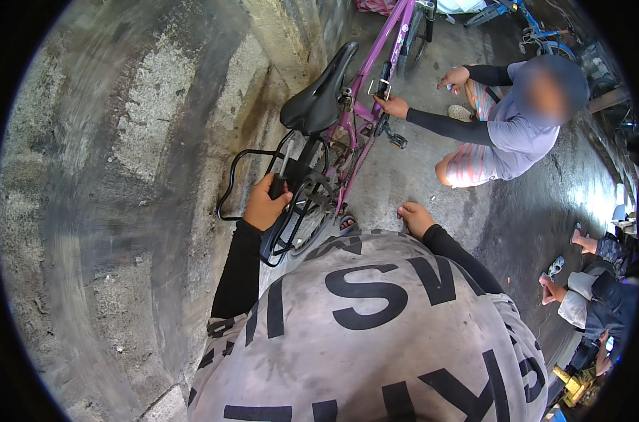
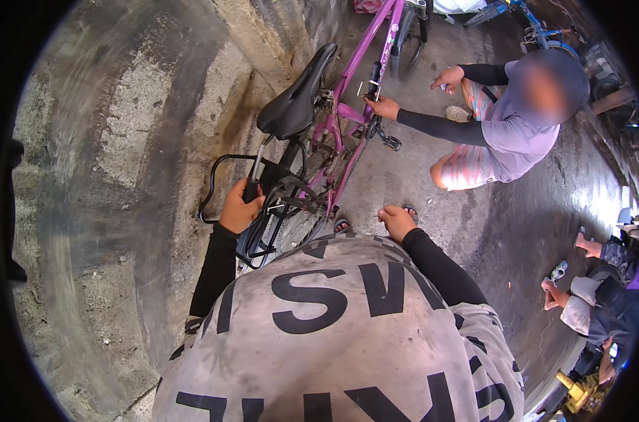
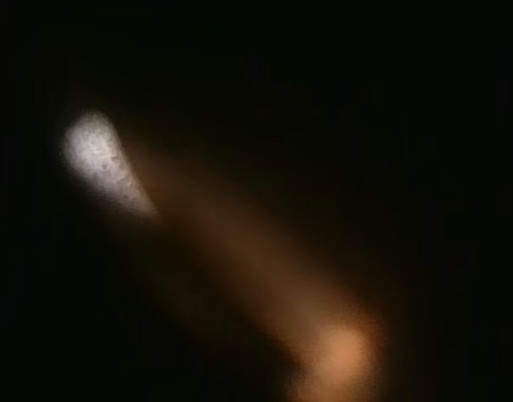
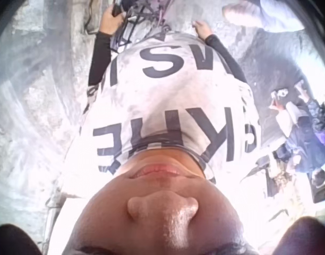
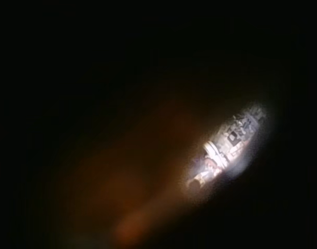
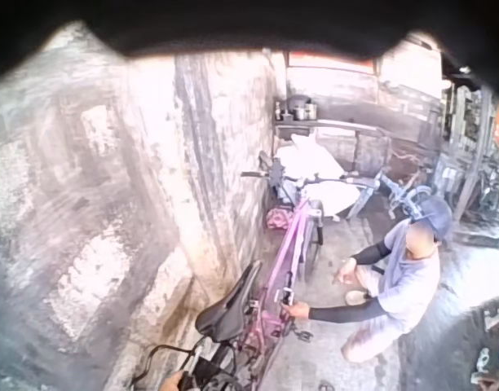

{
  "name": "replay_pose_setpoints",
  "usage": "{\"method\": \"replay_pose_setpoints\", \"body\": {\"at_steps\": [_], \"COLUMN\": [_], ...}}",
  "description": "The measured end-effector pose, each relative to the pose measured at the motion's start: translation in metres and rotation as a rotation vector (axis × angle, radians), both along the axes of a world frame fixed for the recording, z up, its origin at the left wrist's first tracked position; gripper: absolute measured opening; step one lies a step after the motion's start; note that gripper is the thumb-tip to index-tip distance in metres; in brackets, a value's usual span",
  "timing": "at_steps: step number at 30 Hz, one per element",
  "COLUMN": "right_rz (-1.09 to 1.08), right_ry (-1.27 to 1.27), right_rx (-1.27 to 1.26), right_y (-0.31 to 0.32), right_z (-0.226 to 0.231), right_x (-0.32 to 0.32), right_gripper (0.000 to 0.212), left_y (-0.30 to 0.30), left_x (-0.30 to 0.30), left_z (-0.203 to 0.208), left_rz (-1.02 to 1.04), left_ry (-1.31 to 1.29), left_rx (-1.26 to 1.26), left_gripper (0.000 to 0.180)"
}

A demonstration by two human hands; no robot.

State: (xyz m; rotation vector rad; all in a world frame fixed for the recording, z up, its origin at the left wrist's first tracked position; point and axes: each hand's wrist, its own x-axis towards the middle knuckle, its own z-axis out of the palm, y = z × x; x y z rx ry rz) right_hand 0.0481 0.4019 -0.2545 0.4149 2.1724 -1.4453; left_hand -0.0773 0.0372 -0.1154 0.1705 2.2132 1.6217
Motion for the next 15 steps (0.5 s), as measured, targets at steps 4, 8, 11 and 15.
{"method": "replay_pose_setpoints", "body": {"at_steps": [4,8,11,15], "right_rz": [0.043,0.038,-0.009,-0.006], "right_ry": [-0.003,0.035,-0.053,-0.088], "right_rx": [0.045,0.073,0.06,0.045], "right_y": [0.0,0.001,0.002,0.008], "right_z": [-0.002,-0.005,-0.003,-0.017], "right_x": [-0.002,-0.004,-0.006,-0.004], "right_gripper": [0.026,0.025,0.025,0.027], "left_y": [-0.004,-0.011,-0.011,-0.01], "left_x": [0.0,-0.002,0.0,0.0], "left_z": [0.0,-0.001,0.001,0.006], "left_rz": [0.04,-0.017,0.001,0.035], "left_ry": [-0.034,0.004,0.003,-0.025], "left_rx": [0.032,0.006,0.007,0.033], "left_gripper": [0.011,0.013,0.016,0.018]}}
